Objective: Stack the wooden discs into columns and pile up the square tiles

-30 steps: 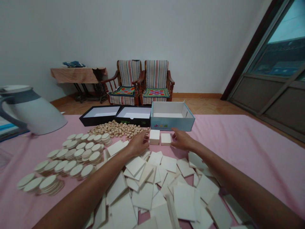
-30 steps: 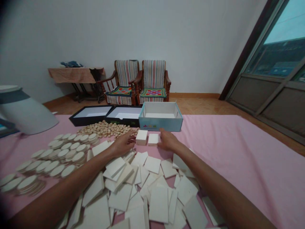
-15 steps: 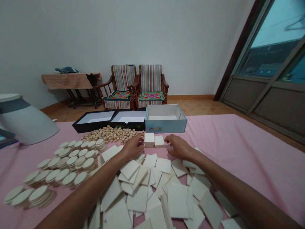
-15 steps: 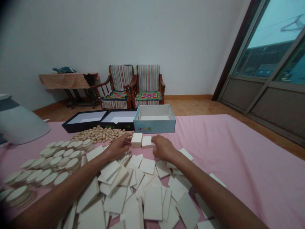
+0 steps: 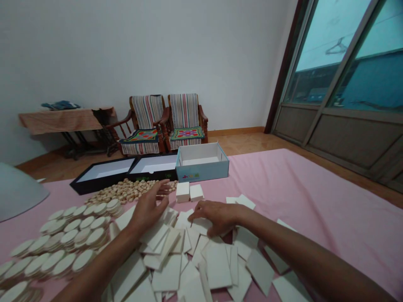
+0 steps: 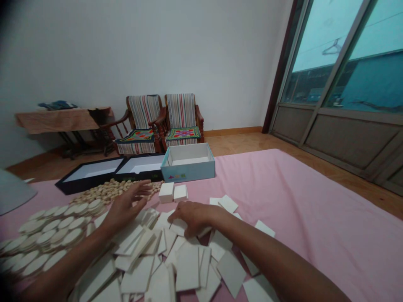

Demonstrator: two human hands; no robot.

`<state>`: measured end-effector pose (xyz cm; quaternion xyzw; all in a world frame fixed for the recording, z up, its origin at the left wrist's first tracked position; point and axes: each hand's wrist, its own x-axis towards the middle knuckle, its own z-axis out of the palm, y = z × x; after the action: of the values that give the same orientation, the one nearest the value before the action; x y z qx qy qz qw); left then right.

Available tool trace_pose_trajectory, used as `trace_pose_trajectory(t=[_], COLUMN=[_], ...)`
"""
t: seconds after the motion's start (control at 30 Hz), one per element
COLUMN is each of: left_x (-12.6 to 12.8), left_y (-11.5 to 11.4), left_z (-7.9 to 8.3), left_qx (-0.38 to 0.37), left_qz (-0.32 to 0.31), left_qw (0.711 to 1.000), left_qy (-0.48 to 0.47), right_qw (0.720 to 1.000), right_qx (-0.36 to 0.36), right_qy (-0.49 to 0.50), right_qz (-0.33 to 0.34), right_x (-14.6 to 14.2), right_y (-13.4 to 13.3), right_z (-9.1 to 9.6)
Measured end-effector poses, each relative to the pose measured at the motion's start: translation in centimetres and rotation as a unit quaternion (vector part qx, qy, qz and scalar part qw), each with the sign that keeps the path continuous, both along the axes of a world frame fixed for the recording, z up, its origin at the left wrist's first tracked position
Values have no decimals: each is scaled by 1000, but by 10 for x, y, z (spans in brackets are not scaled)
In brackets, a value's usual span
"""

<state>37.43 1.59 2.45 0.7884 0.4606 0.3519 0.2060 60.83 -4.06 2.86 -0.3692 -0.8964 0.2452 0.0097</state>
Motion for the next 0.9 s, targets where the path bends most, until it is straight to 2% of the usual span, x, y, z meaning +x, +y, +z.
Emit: trace_pose_trajectory(t=[0.17, 0.37, 0.47, 0.57, 0.63, 0.8, 0.9], left_x=[-6, -7, -7, -9, -10, -12, -11], left_y=[-21, -49, -55, -57, -57, -57, -57], left_z=[0, 1, 0, -2, -4, -6, -7], left_qx=[24, 25, 25, 19, 14, 6, 4], left_qz=[-18, -14, -13, -10, -8, 1, 2], left_qw=[999, 998, 998, 998, 998, 999, 999], left_qy=[22, 47, 52, 54, 56, 50, 48], right_qw=[1000, 995, 992, 988, 992, 999, 999], right_qx=[10, 40, 54, 49, 40, -3, -12], right_qy=[-24, 14, -1, -39, -32, 29, 37], right_qz=[-7, -87, -117, -139, -118, 19, 29], right_x=[-8, -12, -10, -3, 3, 12, 13], right_y=[2, 0, -7, -13, -14, -7, -4], right_z=[2, -14, -16, -9, -3, 2, -4])
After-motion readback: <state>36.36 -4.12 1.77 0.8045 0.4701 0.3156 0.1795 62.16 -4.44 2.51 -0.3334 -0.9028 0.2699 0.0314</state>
